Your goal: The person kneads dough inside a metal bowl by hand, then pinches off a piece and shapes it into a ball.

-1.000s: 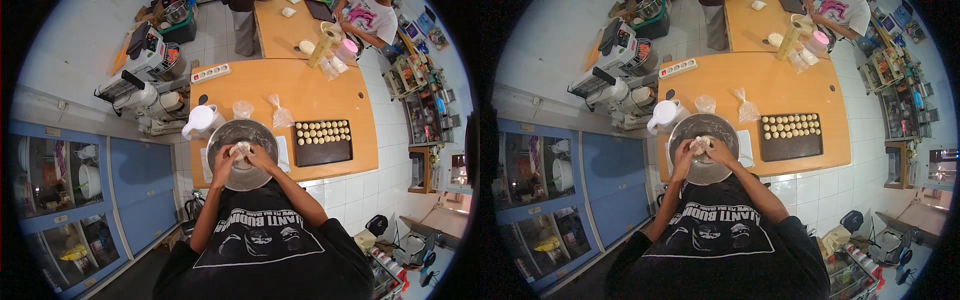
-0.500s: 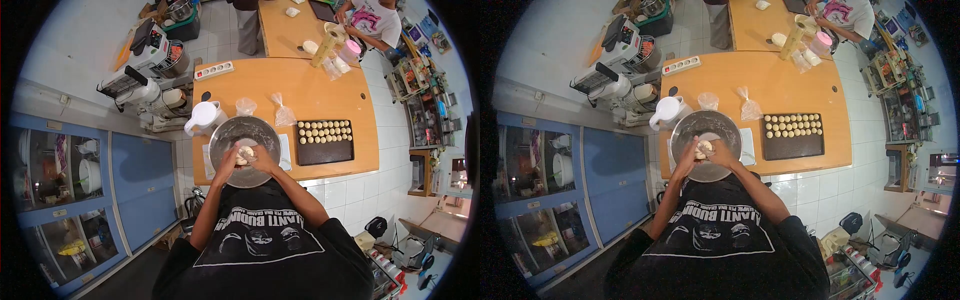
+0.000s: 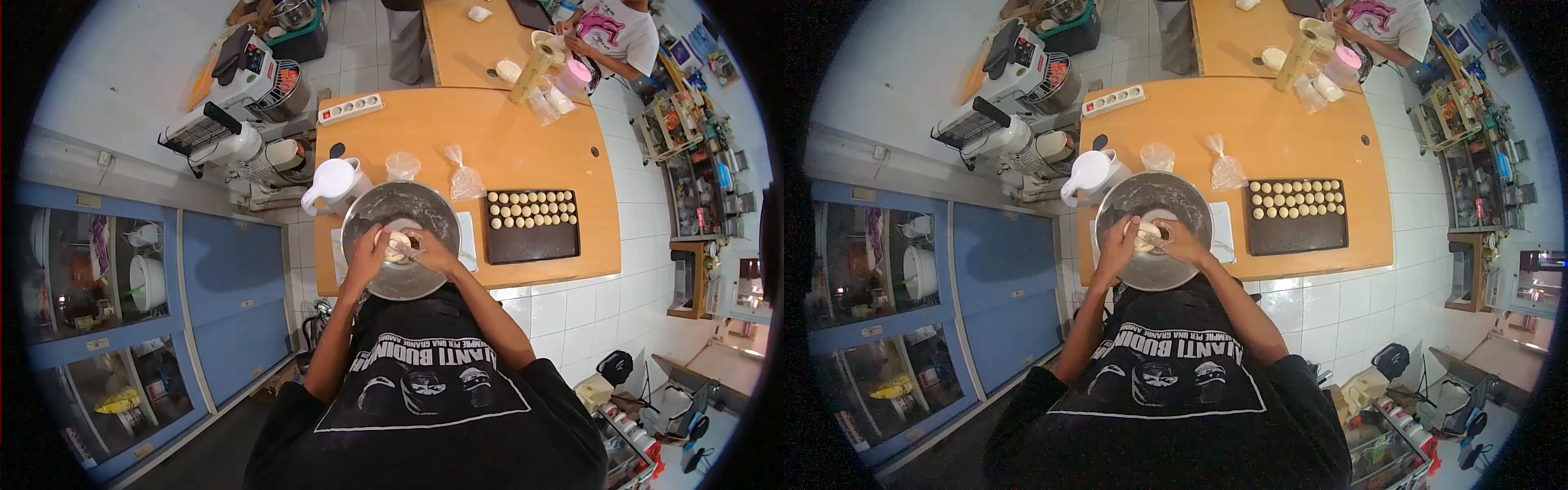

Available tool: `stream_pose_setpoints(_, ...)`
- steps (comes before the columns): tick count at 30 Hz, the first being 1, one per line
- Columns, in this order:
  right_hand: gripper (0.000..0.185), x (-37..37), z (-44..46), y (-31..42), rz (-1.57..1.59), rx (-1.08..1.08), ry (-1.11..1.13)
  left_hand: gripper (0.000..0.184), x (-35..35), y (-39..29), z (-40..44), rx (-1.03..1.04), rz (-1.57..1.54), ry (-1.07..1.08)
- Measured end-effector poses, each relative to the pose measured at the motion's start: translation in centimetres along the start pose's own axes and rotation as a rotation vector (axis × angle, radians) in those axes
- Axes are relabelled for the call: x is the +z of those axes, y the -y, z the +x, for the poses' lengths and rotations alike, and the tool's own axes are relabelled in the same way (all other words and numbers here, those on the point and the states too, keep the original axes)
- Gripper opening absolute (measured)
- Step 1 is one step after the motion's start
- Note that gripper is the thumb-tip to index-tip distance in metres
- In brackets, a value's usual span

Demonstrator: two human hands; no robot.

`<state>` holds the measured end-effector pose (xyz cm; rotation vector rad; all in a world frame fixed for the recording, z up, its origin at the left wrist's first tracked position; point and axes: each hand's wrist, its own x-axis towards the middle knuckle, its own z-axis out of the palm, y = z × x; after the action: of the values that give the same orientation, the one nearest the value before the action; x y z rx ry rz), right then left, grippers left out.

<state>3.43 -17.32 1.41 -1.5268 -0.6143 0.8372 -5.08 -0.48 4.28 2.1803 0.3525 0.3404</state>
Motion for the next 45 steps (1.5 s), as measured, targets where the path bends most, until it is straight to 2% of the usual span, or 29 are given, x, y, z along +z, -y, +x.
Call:
stream_pose_setpoints(1,0.03,0.2,-0.2,0.2,0.148,0.091,0.012,0.044,-0.3,0.6,0.0,0.0,0.001,0.005)
stream_pose_setpoints(2,0.032,0.3,-0.3,0.5,0.296,0.181,0.025,0.04,-0.8,1.2,0.1,-0.249,-0.268,0.173)
stream_pose_setpoints(3,0.032,0.0,-0.3,0.7,0.297,0.182,0.024,0.042,-1.1,1.1,0.2,-0.499,-0.538,0.338)
stream_pose_setpoints(4,0.036,-0.5,-0.1,1.0,0.318,0.153,-0.001,0.042,-1.2,0.9,0.0,-0.502,-0.538,0.339)
stream_pose_setpoints(5,0.04,-0.7,-0.1,1.2,0.339,0.123,-0.027,0.045,-1.3,0.7,-0.2,-0.364,-0.691,0.29)
stream_pose_setpoints(6,0.046,-0.5,-0.4,1.7,0.612,0.107,-0.019,0.05,-1.6,0.0,-0.2,-0.223,-0.839,0.239)
stream_pose_setpoints(7,0.046,-0.2,-0.5,1.6,0.613,0.108,-0.018,0.05,-1.9,-1.2,-0.1,-0.224,-0.838,0.238)
stream_pose_setpoints(9,0.044,0.4,-0.6,1.7,0.71,0.085,0.004,0.06,-1.9,-3.2,-0.1,-0.082,-0.87,0.337)
stream_pose_setpoints(13,0.04,1.5,-0.3,1.9,0.497,0.144,-0.034,0.056,-1.1,-3.7,0.7,-0.14,-0.721,0.372)
stream_pose_setpoints(16,0.037,1.2,0.3,1.0,0.342,0.015,-0.06,0.051,-0.6,-4.1,1.1,-0.207,-0.827,0.297)
stream_pose_setpoints(18,0.036,1.4,0.4,0.9,0.505,0.041,-0.034,0.048,0.0,-3.6,1.5,0.026,-0.554,0.174)
stream_pose_setpoints(21,0.044,1.6,0.5,0.0,0.506,0.088,-0.115,0.042,0.9,-3.2,1.7,0.101,-0.467,0.156)
stream_pose_setpoints(22,0.044,1.4,0.6,-0.7,0.506,0.088,-0.113,0.042,1.1,-3.1,1.8,0.1,-0.466,0.154)
stream_pose_setpoints(24,0.052,0.6,0.6,-0.7,0.932,0.155,0.009,0.036,1.4,-2.9,1.9,-0.046,-0.598,0.173)
stream_pose_setpoints(25,0.052,0.6,0.5,-0.1,0.932,0.158,0.011,0.036,1.4,-2.8,1.7,-0.049,-0.598,0.171)
stream_pose_setpoints(27,0.058,0.4,0.2,1.7,0.789,0.298,-0.035,0.035,1.3,-2.4,1.4,-0.017,-0.293,0.18)
stream_pose_setpoints(28,0.056,0.8,0.1,2.3,0.755,0.242,-0.061,0.035,1.2,-2.1,1.3,-0.019,-0.292,0.183)
stream_pose_setpoints(29,0.056,0.9,0.2,2.1,0.759,0.242,-0.063,0.046,1.1,-1.7,1.2,0.102,-0.201,0.247)
stream_pose_setpoints(30,0.055,0.9,0.4,1.5,0.58,0.19,-0.077,0.058,1.0,-1.7,1.2,0.224,-0.109,0.311)
stream_pose_setpoints(31,0.054,0.9,0.6,0.9,0.402,0.141,-0.091,0.058,1.0,-1.8,1.0,0.224,-0.109,0.316)
stream_pose_setpoints(33,0.052,0.4,0.6,0.3,0.425,0.237,-0.116,0.082,1.0,-2.0,0.1,0.152,-0.271,0.371)
stream_pose_setpoints(34,0.05,0.3,0.5,0.2,0.428,0.219,-0.132,0.082,1.1,-2.1,-0.3,0.15,-0.271,0.373)
stream_pose_setpoints(36,0.047,0.0,0.5,0.1,0.434,0.201,-0.145,0.079,1.2,-1.8,-0.8,-0.152,-0.668,0.41)
stream_pose_setpoints(37,0.045,0.0,0.4,0.0,0.41,0.084,-0.126,0.079,1.5,-1.2,-0.9,-0.156,-0.666,0.411)
stream_pose_setpoints(38,0.042,0.0,0.4,-0.1,0.385,-0.031,-0.107,0.074,1.8,-0.6,-0.8,-0.285,-0.899,0.344)
stream_pose_setpoints(39,0.042,0.2,0.4,0.1,0.388,-0.028,-0.107,0.072,1.9,-0.4,-0.7,-0.417,-1.129,0.268)
stream_pose_setpoints(42,0.042,0.9,0.6,0.8,0.335,-0.012,-0.116,0.07,1.6,-0.4,-0.1,-0.549,-1.197,0.235)
stream_pose_setpoints(44,0.041,1.8,0.2,1.6,0.105,-0.104,-0.17,0.07,1.5,-1.5,0.1,-0.56,-1.225,0.209)
stream_pose_setpoints(45,0.041,1.8,0.0,2.5,0.104,-0.106,-0.168,0.069,1.5,-2.0,0.3,-0.571,-1.252,0.188)
